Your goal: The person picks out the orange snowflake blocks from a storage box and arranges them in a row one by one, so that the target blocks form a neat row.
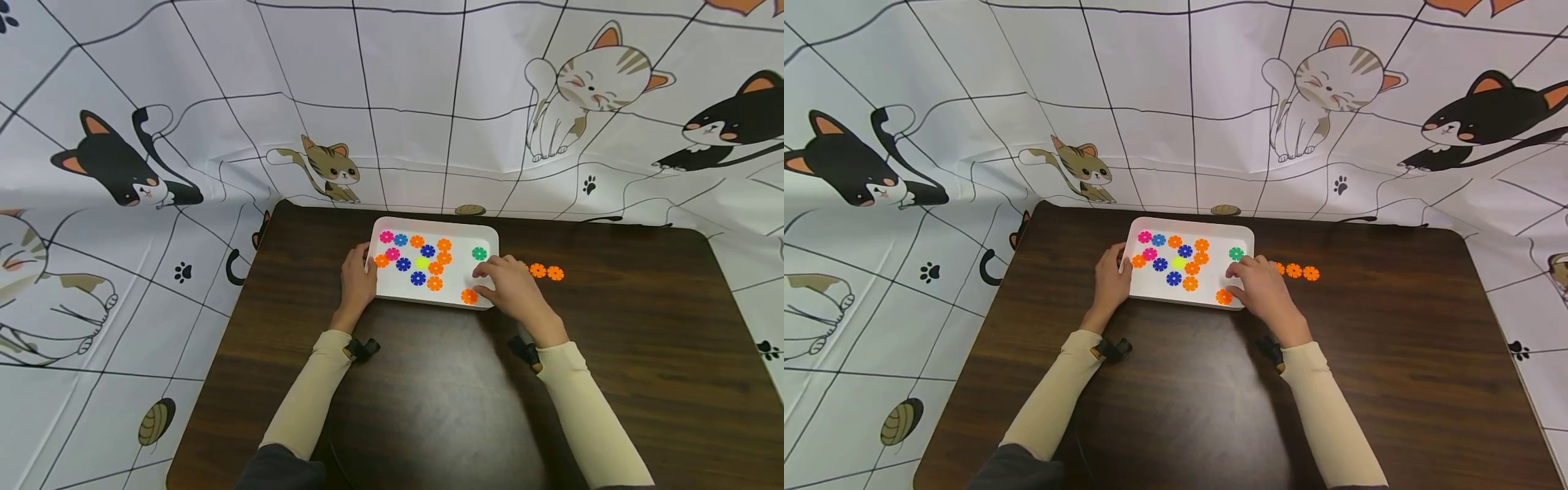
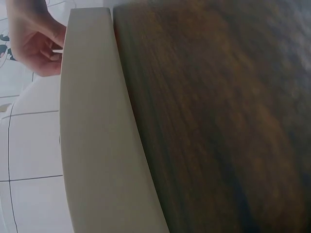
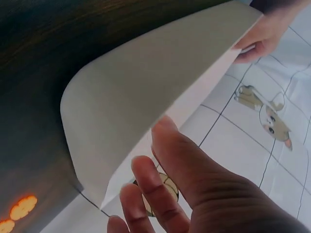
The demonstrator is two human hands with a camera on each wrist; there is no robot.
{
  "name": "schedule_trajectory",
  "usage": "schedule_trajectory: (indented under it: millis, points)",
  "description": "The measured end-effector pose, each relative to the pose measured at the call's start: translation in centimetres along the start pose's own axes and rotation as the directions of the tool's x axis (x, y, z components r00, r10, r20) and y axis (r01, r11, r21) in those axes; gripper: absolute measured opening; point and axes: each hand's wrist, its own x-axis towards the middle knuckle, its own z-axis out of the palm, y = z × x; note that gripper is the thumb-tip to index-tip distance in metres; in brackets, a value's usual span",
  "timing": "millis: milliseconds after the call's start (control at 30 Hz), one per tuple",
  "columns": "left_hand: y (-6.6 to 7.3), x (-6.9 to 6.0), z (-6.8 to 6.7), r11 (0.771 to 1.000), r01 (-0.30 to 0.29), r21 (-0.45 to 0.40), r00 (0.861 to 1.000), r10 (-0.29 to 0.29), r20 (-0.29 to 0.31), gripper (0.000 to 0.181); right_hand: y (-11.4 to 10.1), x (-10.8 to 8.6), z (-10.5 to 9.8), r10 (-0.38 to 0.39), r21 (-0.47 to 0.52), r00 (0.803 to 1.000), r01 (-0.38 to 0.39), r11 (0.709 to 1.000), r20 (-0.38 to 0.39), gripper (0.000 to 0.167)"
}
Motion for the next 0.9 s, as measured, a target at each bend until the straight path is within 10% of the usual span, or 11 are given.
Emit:
schedule_trajectory:
  millis: [900]
  points:
    - [-0.1,0.1,0.0,1.0,0.03,-0.009,0.999,-0.029,0.012,0.037,-1.1,2.0,1.6,-0.042,-0.149,0.979,0.072,0.986,0.199,0.028]
